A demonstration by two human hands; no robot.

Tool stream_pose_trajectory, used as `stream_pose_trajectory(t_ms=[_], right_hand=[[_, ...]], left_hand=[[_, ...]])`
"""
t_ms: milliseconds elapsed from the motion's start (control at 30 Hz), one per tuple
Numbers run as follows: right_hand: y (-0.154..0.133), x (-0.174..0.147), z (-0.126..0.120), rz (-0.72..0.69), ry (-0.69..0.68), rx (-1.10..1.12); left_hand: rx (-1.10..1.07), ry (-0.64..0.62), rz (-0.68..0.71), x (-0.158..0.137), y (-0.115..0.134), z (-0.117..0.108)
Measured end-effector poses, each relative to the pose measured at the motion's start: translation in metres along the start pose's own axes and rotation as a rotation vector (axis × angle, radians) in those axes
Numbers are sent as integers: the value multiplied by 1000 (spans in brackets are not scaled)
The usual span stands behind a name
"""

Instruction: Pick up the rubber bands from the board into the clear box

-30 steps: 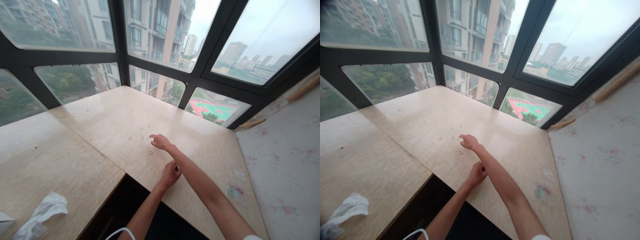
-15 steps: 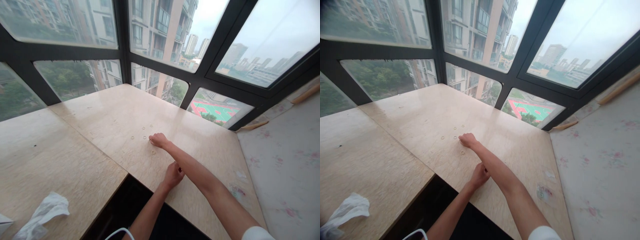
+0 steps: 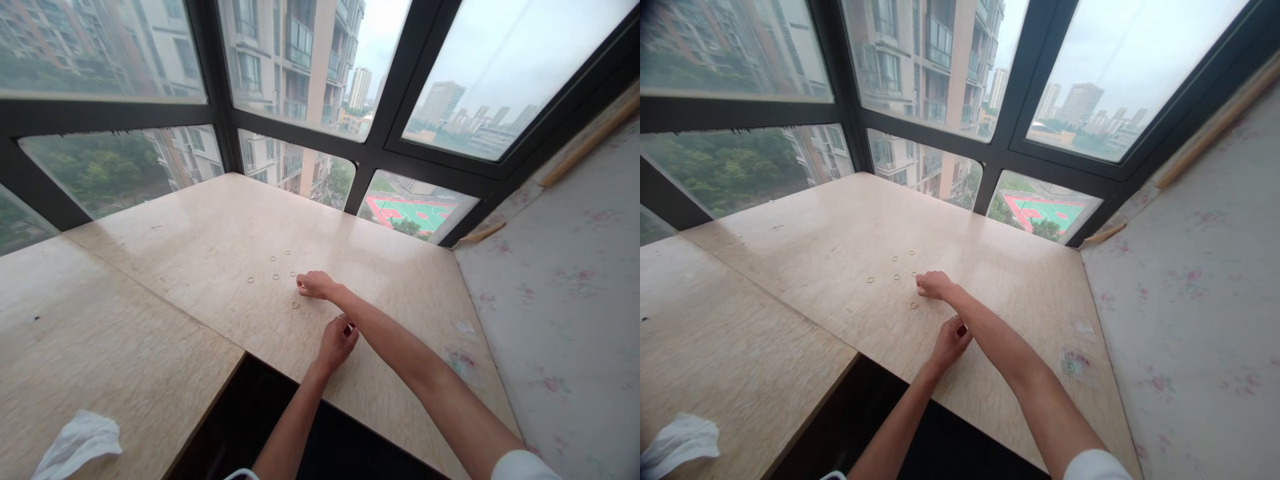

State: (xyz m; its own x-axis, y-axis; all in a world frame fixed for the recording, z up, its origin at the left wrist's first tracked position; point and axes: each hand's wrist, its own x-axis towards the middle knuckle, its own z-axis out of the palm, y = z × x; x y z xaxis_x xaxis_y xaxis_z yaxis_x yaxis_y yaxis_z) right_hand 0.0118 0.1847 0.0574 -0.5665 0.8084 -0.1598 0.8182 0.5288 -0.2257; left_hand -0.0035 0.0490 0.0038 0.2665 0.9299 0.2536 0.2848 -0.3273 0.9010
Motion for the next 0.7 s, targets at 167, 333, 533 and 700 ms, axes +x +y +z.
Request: stream_pose_trajectory(t_ms=[167, 333, 533, 700], right_hand=[[14, -30, -4, 56, 149, 305], [24, -67, -2, 139, 308, 648], [34, -126, 8, 259, 424, 1033], [38, -185, 15, 325, 495, 1213]], left_hand=[[-20, 25, 0, 0, -3, 1], [-9, 20, 5, 1, -6, 1], [16, 1, -5, 2, -4, -2], [19, -19, 9, 3, 0, -4]])
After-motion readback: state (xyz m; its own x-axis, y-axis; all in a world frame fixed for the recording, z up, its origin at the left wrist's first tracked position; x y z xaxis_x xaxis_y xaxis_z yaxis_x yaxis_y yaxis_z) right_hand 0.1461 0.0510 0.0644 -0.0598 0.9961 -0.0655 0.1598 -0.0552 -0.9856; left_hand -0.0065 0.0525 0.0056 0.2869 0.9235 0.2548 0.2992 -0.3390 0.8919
